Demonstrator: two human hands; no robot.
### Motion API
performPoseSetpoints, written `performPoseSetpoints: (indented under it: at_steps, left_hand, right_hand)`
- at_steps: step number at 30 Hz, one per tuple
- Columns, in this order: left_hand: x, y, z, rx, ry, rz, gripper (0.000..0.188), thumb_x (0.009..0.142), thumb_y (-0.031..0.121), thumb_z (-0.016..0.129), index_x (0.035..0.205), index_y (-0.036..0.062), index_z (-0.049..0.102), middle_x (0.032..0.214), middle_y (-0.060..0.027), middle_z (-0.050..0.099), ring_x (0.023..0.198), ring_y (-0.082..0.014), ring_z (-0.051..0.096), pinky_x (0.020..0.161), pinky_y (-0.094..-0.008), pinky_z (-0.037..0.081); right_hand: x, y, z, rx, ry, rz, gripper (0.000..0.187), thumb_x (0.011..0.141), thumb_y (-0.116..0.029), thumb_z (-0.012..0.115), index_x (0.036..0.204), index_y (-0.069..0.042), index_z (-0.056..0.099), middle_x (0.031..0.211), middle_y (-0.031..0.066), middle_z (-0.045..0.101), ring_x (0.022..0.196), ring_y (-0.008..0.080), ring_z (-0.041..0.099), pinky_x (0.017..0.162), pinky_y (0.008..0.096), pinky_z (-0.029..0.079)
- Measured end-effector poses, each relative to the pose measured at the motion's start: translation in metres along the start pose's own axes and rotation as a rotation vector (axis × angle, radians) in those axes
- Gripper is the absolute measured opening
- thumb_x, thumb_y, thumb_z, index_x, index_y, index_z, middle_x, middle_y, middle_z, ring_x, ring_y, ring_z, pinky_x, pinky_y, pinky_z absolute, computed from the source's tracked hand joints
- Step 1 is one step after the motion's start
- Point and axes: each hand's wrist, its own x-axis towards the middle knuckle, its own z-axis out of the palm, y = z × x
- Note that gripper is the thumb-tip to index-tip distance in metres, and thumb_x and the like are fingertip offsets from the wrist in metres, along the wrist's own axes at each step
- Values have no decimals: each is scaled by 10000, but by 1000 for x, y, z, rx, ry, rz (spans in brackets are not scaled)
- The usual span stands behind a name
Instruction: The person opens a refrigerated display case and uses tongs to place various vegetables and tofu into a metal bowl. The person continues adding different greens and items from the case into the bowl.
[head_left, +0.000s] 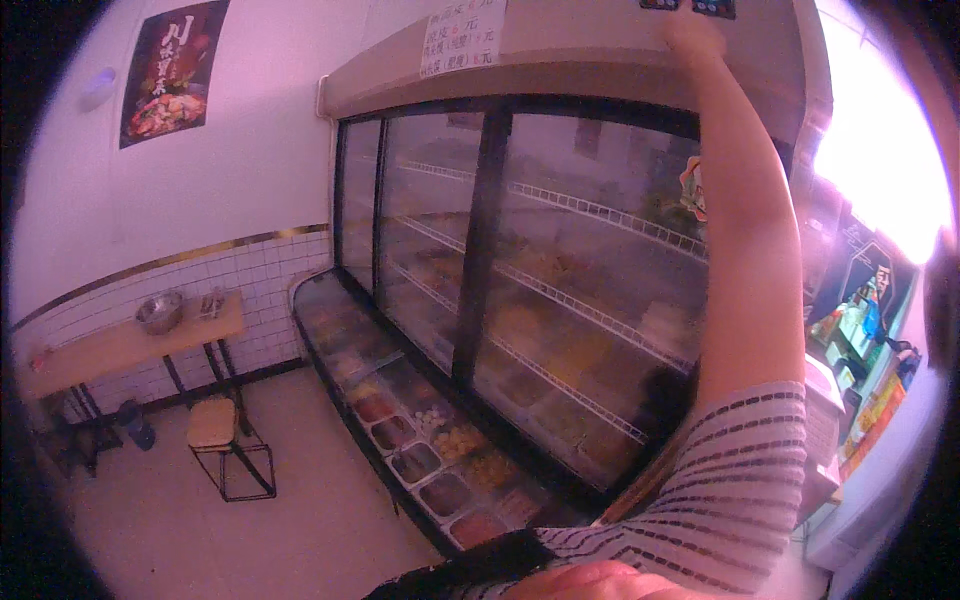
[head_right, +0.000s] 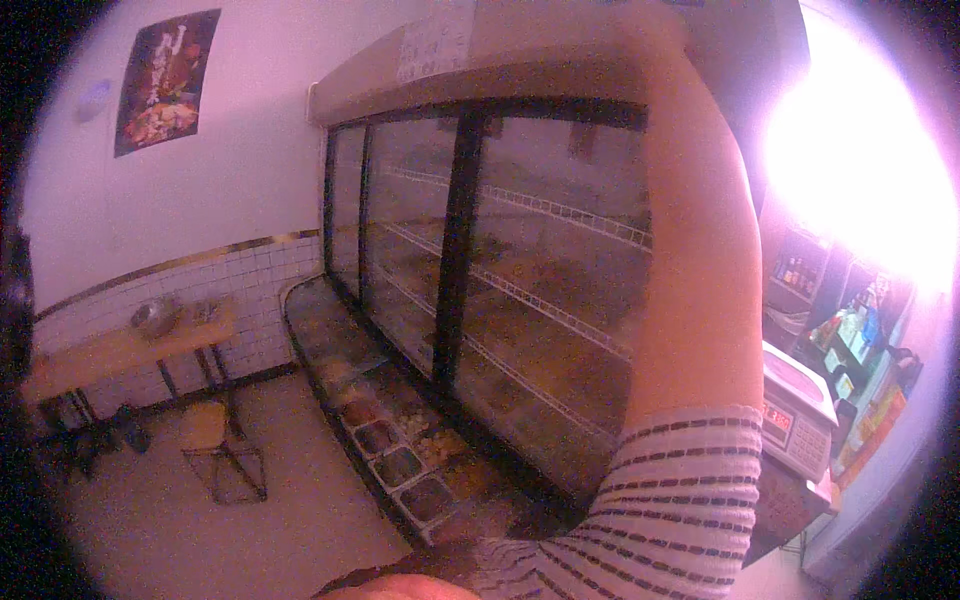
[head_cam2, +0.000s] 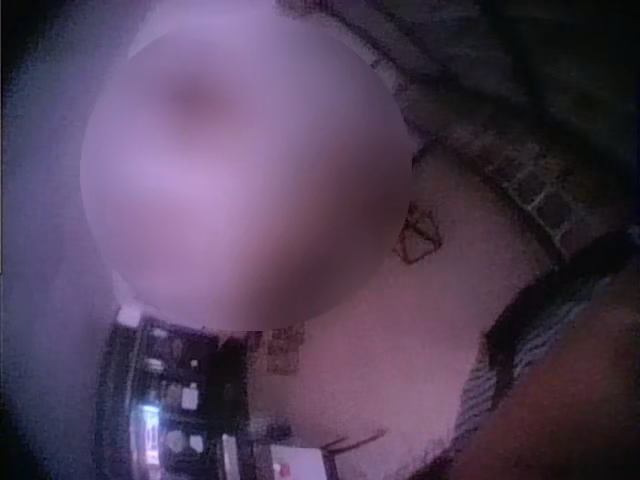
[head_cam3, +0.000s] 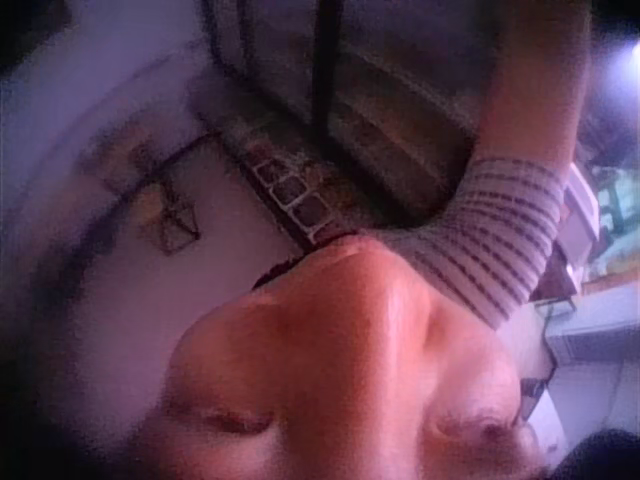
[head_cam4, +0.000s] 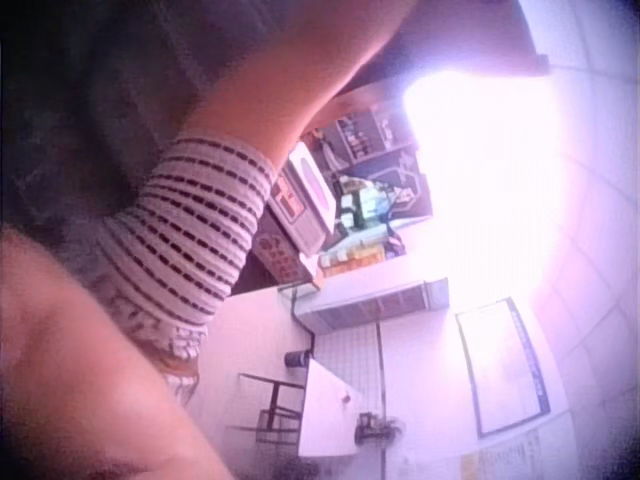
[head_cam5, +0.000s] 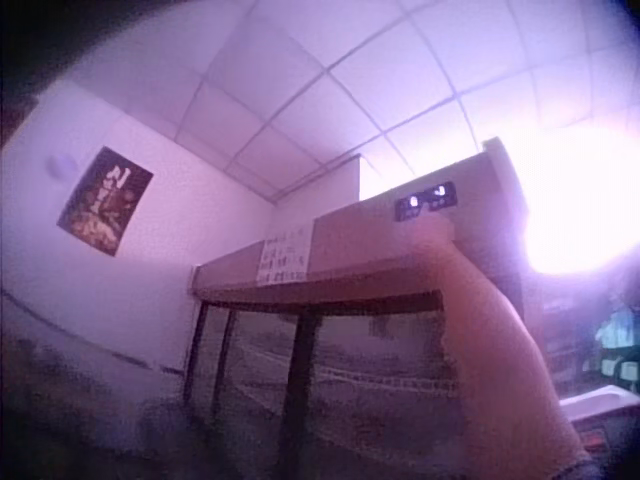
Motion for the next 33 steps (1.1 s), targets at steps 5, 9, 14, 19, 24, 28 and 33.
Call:
performPoseSetpoints:
  at_steps: [5, 9, 14, 19, 24, 28, 33]
  left_hand:
    - [47, -50, -52, -30, -49, -50, 224, 888, 193, 600, 965, 1, 687, 801, -134, 699, 781, -252, 687, 681, -408, 562]
    - [24, -153, -106, -87, -4, -208, 234, 906, 190, 576, 987, 1, 688, 788, -132, 693, 759, -254, 683, 674, -399, 562]
    - [-64, -291, -172, -187, 147, -506, 250, 929, 187, 546, 1015, 1, 688, 772, -131, 686, 730, -257, 679, 666, -387, 562]
    - [-104, -342, -243, -298, 348, -790, 281, 970, 164, 531, 1113, -28, 678, 991, -189, 694, 828, -249, 684, 709, -383, 554]
    - [-59, -368, -308, -378, 422, -1109, 252, 936, 162, 557, 1013, -9, 726, 1068, -178, 711, 918, -239, 687, 788, -383, 547]
    - [-15, -380, -345, -399, 383, -1094, 244, 925, 157, 558, 989, -4, 731, 1063, -176, 714, 910, -239, 689, 789, -378, 546]
    - [87, -364, -402, -353, 353, -973, 236, 912, 150, 559, 960, 2, 737, 1057, -173, 718, 900, -240, 691, 789, -372, 546]
  right_hand:
    - [-33, -34, -16, 397, -277, 314, 670, 899, -174, 443, 1540, -94, 269, 859, 187, 691, 698, 277, 690, 666, 419, 539]
    - [-158, -46, 94, 665, -237, 178, 568, 940, -142, 457, 1494, -97, 340, 826, 142, 658, 654, 223, 647, 581, 360, 520]
    - [-503, -100, 286, 1363, -1199, 257, 448, 992, -101, 475, 1437, -102, 429, 785, 86, 616, 599, 156, 593, 474, 286, 495]
    - [-858, -184, 217, 787, -1882, 256, 425, 976, -115, 502, 1398, -89, 462, 798, 85, 628, 629, 159, 607, 509, 292, 502]
    - [-1036, -303, 82, 397, -2381, 30, 403, 960, -129, 530, 1358, -77, 495, 810, 85, 641, 658, 161, 621, 545, 298, 510]
    - [-1079, -408, 78, 261, -2524, -123, 387, 947, -141, 552, 1326, -67, 521, 820, 85, 651, 682, 163, 633, 573, 302, 516]
    - [-1091, -608, 180, 311, -2494, -352, 370, 931, -155, 580, 1286, -54, 554, 833, 84, 664, 711, 165, 647, 608, 308, 523]
